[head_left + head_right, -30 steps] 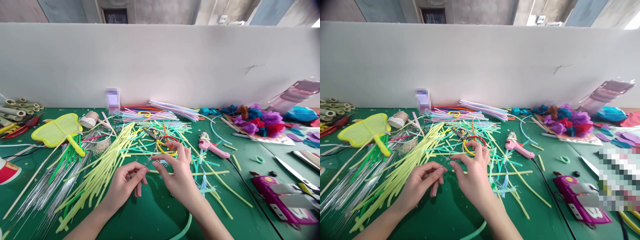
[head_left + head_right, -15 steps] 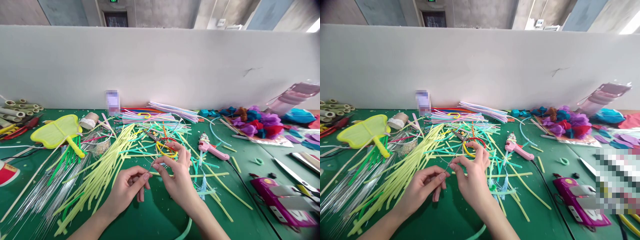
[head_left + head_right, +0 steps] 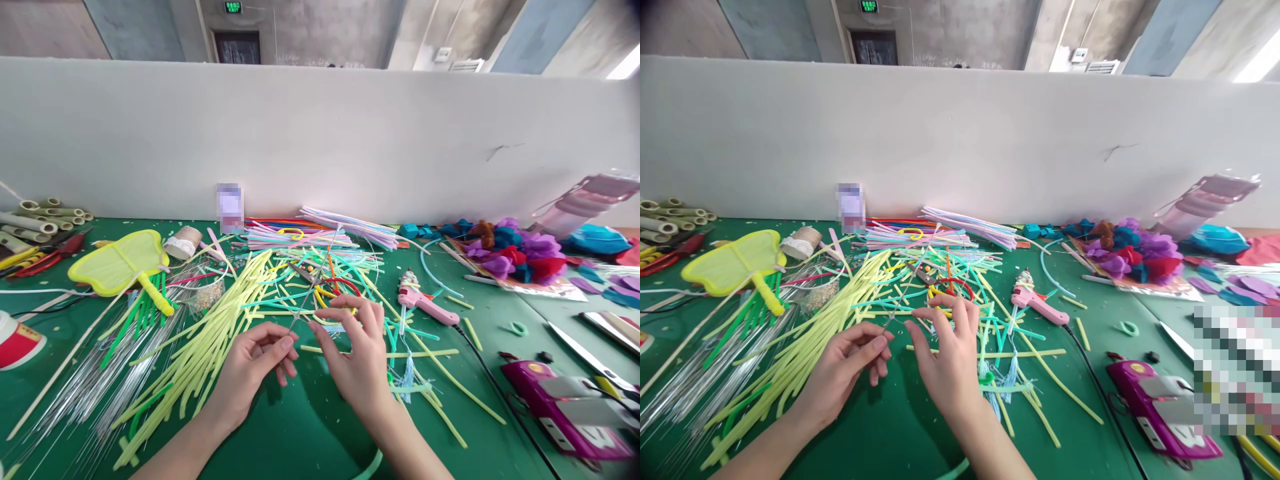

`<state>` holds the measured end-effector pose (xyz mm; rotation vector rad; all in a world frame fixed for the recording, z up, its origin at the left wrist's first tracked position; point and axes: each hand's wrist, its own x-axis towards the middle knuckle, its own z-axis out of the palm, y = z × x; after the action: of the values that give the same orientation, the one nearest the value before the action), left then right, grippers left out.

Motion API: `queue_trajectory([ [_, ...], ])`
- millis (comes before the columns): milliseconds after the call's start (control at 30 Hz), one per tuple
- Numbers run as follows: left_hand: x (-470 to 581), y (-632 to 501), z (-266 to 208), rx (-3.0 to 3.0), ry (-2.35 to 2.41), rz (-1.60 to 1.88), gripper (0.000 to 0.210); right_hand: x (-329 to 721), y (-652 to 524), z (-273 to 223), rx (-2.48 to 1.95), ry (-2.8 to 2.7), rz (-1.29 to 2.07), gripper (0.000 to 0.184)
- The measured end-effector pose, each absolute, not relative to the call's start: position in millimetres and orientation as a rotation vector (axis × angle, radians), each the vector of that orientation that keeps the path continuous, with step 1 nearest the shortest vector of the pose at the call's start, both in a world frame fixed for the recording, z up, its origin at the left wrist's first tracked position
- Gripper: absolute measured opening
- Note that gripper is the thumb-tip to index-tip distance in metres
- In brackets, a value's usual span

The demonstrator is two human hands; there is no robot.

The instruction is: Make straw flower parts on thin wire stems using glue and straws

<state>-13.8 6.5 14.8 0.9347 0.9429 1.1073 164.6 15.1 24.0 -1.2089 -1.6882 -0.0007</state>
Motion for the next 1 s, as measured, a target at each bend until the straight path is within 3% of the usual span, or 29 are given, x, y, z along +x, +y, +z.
queue_trajectory([
  [67, -14.1, 7.3, 14.9, 0.915, 0.938, 1.126, 0.022, 163.8, 15.5, 20.9, -1.219, -1.718, 0.111, 0.002],
  [167, -14.3, 8.8, 14.8, 0.917, 0.977, 1.159, 0.023, 161.6, 13.4, 18.2, -1.204, -1.784, 0.212, 0.016],
  [233, -14.4, 9.1, 15.1, 0.952, 1.031, 1.173, 0.023, 159.7, 10.4, 18.9, -1.105, -1.809, 0.135, 0.019],
  [333, -14.7, 7.1, 15.8, 1.048, 1.094, 1.163, 0.024, 157.3, 6.4, 22.1, -0.992, -1.787, -0.067, 0.005],
  [433, -14.5, 2.7, 15.4, 1.149, 1.123, 1.134, 0.025, 156.5, 6.4, 23.6, -1.101, -1.769, -0.242, 0.019],
  [500, -13.4, 0.0, 13.5, 1.212, 1.148, 1.119, 0.024, 156.6, 8.1, 22.5, -1.176, -1.777, -0.288, 0.017],
  [667, -9.7, -2.4, 6.4, 1.463, 1.217, 1.116, 0.021, 157.0, 9.6, 18.7, -1.195, -1.815, -0.233, 0.002],
  [1000, -10.0, -0.1, 5.9, 1.766, 1.240, 1.105, 0.019, 159.7, 12.0, 14.9, -1.200, -1.815, -0.055, 0.008],
])
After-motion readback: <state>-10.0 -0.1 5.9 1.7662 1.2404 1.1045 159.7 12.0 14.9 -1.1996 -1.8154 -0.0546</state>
